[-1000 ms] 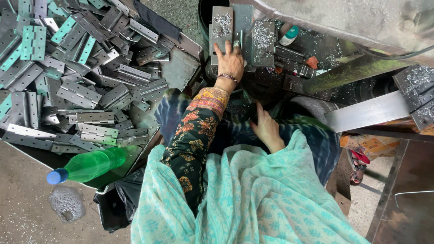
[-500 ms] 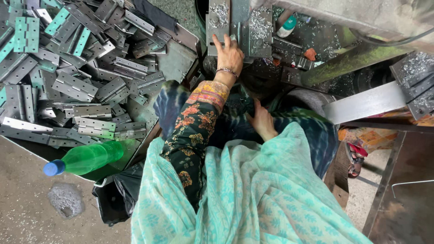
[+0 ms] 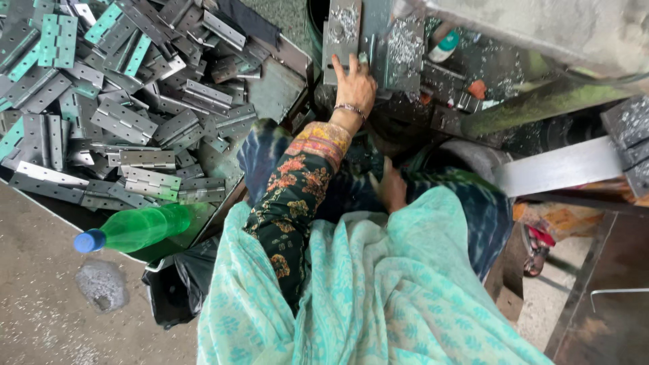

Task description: The person repeatedly picks up small metal brackets from a bin, places them into a press machine, and operates the press to process them. The person handles the brackets one at a time, using both hands to position and press each piece.

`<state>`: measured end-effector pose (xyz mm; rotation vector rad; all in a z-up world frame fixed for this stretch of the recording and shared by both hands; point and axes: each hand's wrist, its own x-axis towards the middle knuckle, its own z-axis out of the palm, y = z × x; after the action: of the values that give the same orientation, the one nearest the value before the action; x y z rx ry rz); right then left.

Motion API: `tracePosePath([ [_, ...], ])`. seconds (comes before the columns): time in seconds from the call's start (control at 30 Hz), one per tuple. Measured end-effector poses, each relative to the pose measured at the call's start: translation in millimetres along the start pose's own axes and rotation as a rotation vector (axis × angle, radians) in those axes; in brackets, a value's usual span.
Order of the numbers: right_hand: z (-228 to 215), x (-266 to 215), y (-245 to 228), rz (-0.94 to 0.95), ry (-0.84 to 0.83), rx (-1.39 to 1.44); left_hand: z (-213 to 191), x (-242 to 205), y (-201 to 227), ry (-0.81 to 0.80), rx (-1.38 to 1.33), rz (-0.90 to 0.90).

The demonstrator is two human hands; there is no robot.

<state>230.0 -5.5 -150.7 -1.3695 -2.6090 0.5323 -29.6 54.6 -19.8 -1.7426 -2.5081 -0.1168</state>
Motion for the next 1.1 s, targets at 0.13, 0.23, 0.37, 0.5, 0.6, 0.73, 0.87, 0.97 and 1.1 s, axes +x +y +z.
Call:
tracePosePath([
  [0.13,-27,-6,-1,0.012,-0.023,0.054,14,-3,8,0.039,-0.070,-0.003],
  [0.23,-67,1,-22,0.019,-0.119,0.098,10,2,2,0.151,-0.110,-0.040],
  [0.37,-103,14,-35,0.076,-0.236,-0.037,-1,12,4,-0.060,-0.078,-0.022],
  [0.5,-94,10,-40,0.086,-0.184,-0.018,-12,19,3,-0.161,-0.050,-0.015],
  [0.6,-77,-2,-40,0.013,-0.071,0.062,-5,11,1,-0.066,-0.076,-0.035],
  [0.73,-82,-1,-34,0.053,-0.120,0.047,5,13,3,-0.017,-0.087,-0.024],
  [0.87,-98,14,-37,0.083,-0.213,-0.025,2,20,-3,-0.018,-0.075,-0.063],
  [0.97,-97,11,-33,0.090,-0.217,-0.030,3,22,1,-0.067,-0.088,-0.050],
  [1.1,-71,1,-28,0.053,-0.098,0.041,10,25,-3,0.004,-0.131,-0.055],
])
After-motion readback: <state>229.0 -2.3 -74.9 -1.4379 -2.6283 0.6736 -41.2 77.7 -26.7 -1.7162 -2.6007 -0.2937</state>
